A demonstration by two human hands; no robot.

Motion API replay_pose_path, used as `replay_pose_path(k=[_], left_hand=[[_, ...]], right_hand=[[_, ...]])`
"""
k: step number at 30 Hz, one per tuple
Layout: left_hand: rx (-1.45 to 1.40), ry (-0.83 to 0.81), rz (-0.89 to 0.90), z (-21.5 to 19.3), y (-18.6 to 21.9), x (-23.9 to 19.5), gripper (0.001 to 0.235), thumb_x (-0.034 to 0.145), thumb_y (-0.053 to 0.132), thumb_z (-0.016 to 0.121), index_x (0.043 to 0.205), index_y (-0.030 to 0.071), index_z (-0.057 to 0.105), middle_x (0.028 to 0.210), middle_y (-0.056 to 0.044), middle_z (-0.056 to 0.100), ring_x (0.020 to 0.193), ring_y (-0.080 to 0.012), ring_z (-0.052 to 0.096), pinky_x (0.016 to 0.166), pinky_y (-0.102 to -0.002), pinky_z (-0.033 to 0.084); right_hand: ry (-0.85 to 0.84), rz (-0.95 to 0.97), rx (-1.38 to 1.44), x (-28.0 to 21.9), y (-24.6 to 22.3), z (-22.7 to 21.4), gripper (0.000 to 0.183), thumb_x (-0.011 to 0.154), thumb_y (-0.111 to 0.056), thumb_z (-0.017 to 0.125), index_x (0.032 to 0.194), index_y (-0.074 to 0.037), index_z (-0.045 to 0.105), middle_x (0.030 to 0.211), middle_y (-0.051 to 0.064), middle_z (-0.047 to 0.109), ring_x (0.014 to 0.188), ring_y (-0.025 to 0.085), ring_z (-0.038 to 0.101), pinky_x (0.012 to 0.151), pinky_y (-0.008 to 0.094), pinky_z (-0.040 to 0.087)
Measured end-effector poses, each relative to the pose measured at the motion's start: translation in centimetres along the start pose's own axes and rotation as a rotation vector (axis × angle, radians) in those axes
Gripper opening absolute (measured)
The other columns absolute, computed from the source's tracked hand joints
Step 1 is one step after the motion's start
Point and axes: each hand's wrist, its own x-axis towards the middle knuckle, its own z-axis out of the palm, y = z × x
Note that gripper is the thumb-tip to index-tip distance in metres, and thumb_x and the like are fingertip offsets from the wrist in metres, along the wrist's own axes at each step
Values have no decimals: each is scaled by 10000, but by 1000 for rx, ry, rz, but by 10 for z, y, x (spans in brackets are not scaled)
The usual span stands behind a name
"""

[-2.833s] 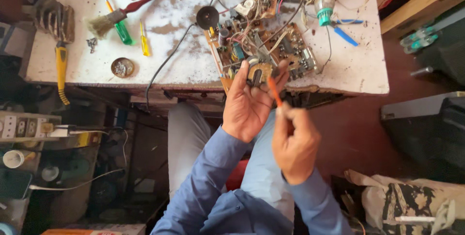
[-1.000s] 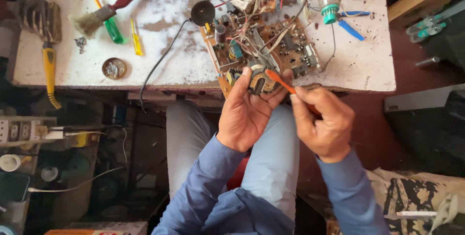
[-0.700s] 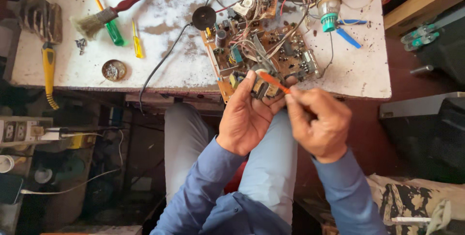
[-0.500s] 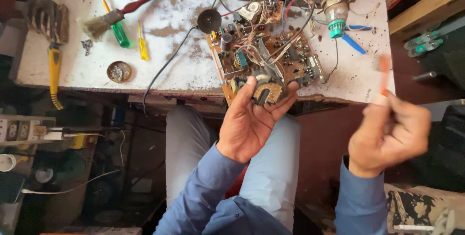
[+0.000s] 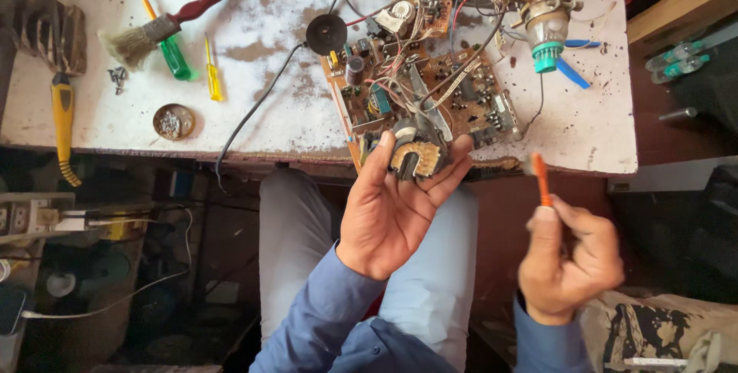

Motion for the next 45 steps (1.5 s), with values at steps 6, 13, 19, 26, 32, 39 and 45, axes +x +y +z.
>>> replay_pose_path(k=[6, 13, 19, 26, 32, 39, 45], left_hand=[[2, 14, 3, -8, -6, 3, 434, 1140, 352, 473, 1346, -10, 593, 1353, -200, 650, 1325, -333, 587, 1230, -504, 392], [82, -4, 16, -19, -4, 6, 392, 1125, 337, 507, 1312, 3, 590, 1296, -177, 678, 1261, -317, 642, 1202, -501, 436], [64, -7, 9, -27, -4, 9, 369, 1131, 325, 521, 1309, 7, 583, 1309, -167, 679, 1240, -326, 646, 1189, -504, 446], [114, -86, -5, -25, 6, 11, 440, 1121, 341, 508, 1340, -35, 569, 1297, -236, 674, 1287, -356, 620, 1209, -492, 435], [73, -112, -15, -32, 5, 12, 412, 1131, 319, 498, 1348, -27, 555, 1306, -202, 669, 1298, -362, 620, 1210, -505, 437], [72, -126, 1, -50, 5, 18, 291, 1125, 286, 535, 1264, 38, 593, 1228, -138, 704, 1161, -261, 677, 1094, -456, 508], [123, -88, 15, -54, 2, 21, 277, 1113, 278, 551, 1229, 34, 613, 1175, -112, 710, 1093, -225, 691, 1041, -439, 536]], right_hand=[[-175, -172, -52, 20, -32, 41, 134, 999, 27, 731, 1117, 55, 676, 903, 125, 713, 677, 104, 613, 605, 219, 478], [-328, -267, -226, 64, -66, 28, 69, 947, 9, 769, 981, 7, 709, 824, 99, 689, 650, 139, 620, 569, 245, 467], [-294, -322, -290, 62, -58, 29, 152, 988, -35, 772, 867, -10, 681, 749, 92, 641, 624, 137, 593, 580, 288, 449], [-48, 17, 209, 64, -40, 10, 108, 1169, -108, 628, 1189, -19, 569, 781, 17, 607, 598, 52, 499, 546, 208, 395], [-279, 114, 383, 52, -35, 41, 141, 1080, -60, 599, 1201, -12, 544, 906, -9, 616, 718, 37, 515, 613, 192, 411], [-486, -23, 118, 77, -54, 66, 84, 950, -18, 756, 1017, 32, 761, 893, 33, 680, 743, 47, 577, 637, 216, 441], [-538, -69, 108, 84, -55, 67, 89, 904, -4, 797, 979, 34, 767, 889, 35, 699, 760, 51, 618, 647, 216, 470]])
